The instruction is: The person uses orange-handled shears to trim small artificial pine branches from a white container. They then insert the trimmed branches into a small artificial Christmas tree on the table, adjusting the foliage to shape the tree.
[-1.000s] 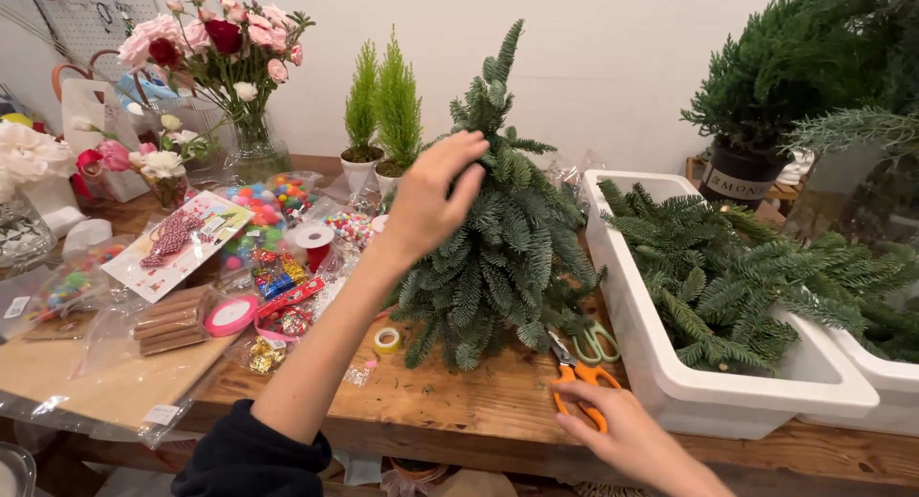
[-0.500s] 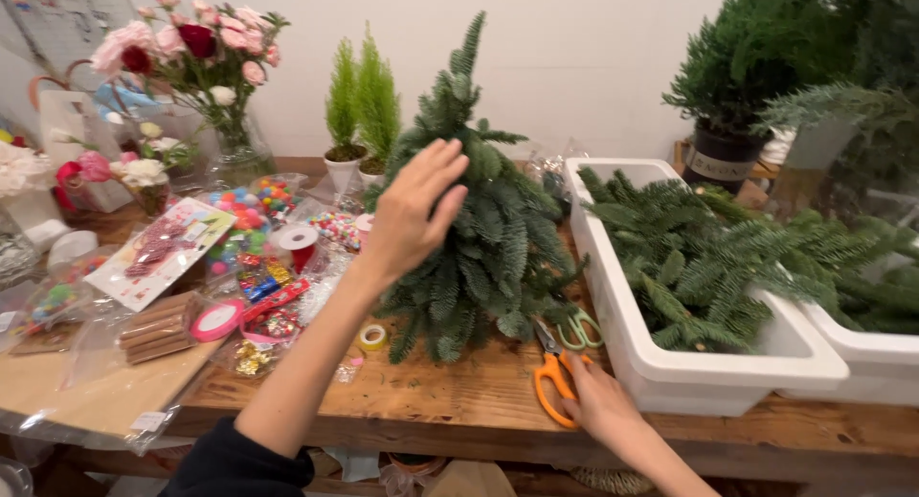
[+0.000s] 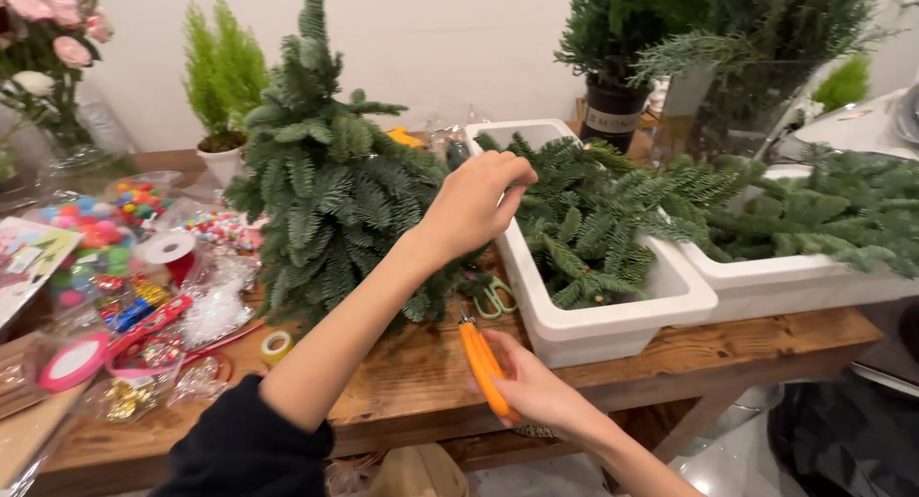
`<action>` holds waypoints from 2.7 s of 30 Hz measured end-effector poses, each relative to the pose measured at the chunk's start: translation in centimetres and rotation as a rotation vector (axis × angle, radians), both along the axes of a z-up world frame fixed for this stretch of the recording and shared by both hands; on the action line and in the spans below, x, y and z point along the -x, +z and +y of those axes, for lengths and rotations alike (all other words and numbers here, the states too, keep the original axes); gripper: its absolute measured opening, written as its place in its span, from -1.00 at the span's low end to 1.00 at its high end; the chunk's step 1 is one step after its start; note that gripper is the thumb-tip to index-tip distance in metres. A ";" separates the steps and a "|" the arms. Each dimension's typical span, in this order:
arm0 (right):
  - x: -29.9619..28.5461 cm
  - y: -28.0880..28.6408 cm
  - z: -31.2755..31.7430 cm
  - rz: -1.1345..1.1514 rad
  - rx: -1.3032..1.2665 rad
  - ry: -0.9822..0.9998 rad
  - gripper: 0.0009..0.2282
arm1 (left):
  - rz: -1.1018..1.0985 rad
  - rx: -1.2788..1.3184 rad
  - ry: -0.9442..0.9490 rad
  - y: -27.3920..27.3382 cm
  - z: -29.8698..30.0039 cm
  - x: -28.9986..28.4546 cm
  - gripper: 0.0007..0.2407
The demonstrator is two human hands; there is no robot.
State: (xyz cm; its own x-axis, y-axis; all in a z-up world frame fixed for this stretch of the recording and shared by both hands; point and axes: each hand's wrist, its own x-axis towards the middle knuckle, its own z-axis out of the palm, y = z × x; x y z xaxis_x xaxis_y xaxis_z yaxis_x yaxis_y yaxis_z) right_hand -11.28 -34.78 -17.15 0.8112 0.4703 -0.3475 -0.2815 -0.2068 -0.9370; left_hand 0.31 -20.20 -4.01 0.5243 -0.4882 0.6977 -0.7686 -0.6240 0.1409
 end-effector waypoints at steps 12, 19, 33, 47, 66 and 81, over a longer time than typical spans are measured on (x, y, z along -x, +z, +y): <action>2.1 7.0 -11.2 -0.152 0.126 0.096 -0.30 | 0.725 -0.173 0.002 -4.2 -9.4 -13.8 -0.84; 0.0 9.4 -19.9 -0.356 0.170 -0.129 -0.43 | 0.726 -0.098 0.042 -5.1 -13.4 -11.9 -0.62; -3.1 12.5 -21.5 -0.330 0.223 -0.456 -0.57 | 1.170 0.228 0.015 -1.8 -10.9 -8.4 -0.61; -12.8 6.8 -16.0 -0.531 -0.418 -0.526 -0.70 | 0.451 -0.089 0.352 -10.0 -9.2 -19.5 -0.81; -12.2 6.2 -14.4 -0.529 -0.405 -0.542 -0.71 | 0.622 0.307 0.221 -2.2 -3.7 -17.7 -0.59; -13.1 5.4 -14.3 -0.420 -0.218 -0.383 -0.71 | 0.860 0.746 -0.141 0.3 -4.5 -13.2 -0.65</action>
